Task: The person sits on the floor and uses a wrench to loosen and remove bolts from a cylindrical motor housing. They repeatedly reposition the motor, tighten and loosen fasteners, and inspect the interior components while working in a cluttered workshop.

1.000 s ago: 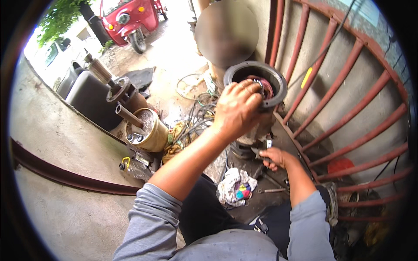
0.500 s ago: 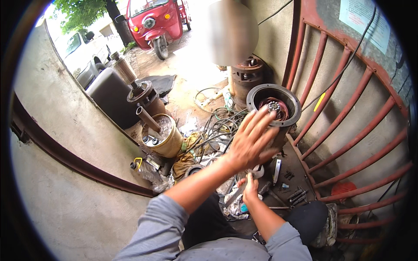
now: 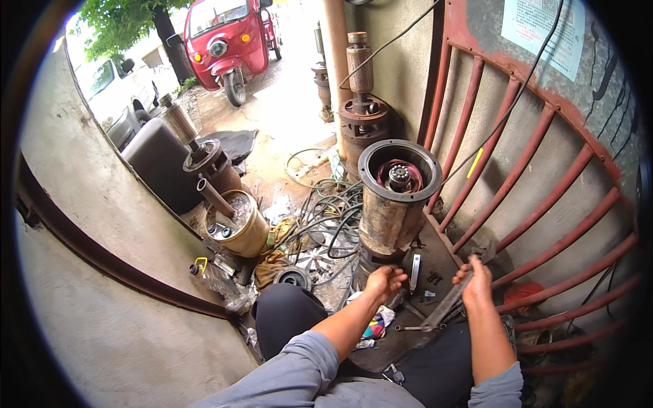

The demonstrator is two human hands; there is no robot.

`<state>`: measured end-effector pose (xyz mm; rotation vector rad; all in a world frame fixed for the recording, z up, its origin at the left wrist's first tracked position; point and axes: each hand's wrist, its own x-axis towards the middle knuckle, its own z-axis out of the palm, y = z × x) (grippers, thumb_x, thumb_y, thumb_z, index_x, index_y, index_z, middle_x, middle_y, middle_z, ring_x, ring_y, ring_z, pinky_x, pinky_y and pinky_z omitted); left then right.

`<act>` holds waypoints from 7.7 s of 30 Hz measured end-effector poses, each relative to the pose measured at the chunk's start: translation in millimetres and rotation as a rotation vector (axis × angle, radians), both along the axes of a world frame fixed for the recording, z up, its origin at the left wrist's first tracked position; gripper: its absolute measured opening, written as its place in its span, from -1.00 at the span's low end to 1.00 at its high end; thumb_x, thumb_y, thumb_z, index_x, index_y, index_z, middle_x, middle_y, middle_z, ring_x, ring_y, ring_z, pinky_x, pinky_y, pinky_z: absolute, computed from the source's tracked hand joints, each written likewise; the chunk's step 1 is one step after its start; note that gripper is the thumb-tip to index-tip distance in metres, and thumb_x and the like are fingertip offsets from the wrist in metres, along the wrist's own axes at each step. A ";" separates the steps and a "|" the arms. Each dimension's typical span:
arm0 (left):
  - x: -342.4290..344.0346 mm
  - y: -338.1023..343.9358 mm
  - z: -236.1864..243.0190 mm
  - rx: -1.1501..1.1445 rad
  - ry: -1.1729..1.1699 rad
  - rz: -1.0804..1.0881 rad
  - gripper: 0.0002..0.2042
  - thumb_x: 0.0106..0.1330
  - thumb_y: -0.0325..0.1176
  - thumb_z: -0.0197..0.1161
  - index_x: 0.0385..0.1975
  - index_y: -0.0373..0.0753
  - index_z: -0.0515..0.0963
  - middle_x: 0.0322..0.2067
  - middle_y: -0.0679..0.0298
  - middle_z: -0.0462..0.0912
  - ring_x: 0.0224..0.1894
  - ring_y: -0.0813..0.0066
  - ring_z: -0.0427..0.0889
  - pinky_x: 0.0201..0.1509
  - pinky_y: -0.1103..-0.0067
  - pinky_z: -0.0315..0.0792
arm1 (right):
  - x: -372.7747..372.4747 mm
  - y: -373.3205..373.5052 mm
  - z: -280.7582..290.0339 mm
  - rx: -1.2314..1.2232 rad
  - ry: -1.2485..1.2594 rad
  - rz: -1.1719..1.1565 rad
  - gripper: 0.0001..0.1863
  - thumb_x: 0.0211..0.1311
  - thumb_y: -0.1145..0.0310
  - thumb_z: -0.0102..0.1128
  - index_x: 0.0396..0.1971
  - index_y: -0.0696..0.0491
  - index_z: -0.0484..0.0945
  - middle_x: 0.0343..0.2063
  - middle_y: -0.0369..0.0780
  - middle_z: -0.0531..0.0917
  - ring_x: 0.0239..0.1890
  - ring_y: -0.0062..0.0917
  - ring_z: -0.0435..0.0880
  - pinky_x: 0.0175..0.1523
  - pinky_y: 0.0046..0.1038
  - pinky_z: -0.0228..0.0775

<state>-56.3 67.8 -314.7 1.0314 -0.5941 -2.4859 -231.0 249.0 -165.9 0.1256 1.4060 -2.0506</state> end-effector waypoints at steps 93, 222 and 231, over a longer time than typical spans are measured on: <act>-7.7 -32.6 -26.0 0.249 0.630 -0.028 -0.71 0.54 -0.14 0.04 -0.11 -0.26 0.51 -0.34 0.20 0.58 0.03 0.09 0.64 0.12 0.21 0.57 | 3.0 6.2 -12.7 0.661 0.284 0.647 -0.64 0.45 0.03 0.17 -0.17 0.06 0.48 -0.42 -0.29 0.59 -0.52 -0.64 0.55 -0.50 -0.50 0.52; -12.7 -33.5 -22.5 0.212 0.459 -0.052 -0.56 0.52 0.07 0.04 -0.23 -0.23 0.59 -0.45 0.27 0.58 -0.08 0.15 0.68 0.26 0.03 0.47 | 5.2 -0.4 -19.6 0.737 0.301 0.736 -0.64 0.48 0.11 0.15 -0.21 0.17 0.50 -0.44 -0.26 0.60 -0.59 -0.65 0.54 -0.56 -0.52 0.47; -13.4 -30.1 -3.9 0.175 0.463 -0.067 -0.59 0.52 0.07 0.06 -0.34 -0.17 0.50 -0.56 0.35 0.47 -0.21 0.21 0.65 0.19 0.08 0.50 | 6.0 -1.2 -17.3 0.733 0.290 0.724 -0.63 0.46 0.10 0.18 -0.21 0.18 0.50 -0.44 -0.26 0.59 -0.58 -0.61 0.54 -0.52 -0.47 0.50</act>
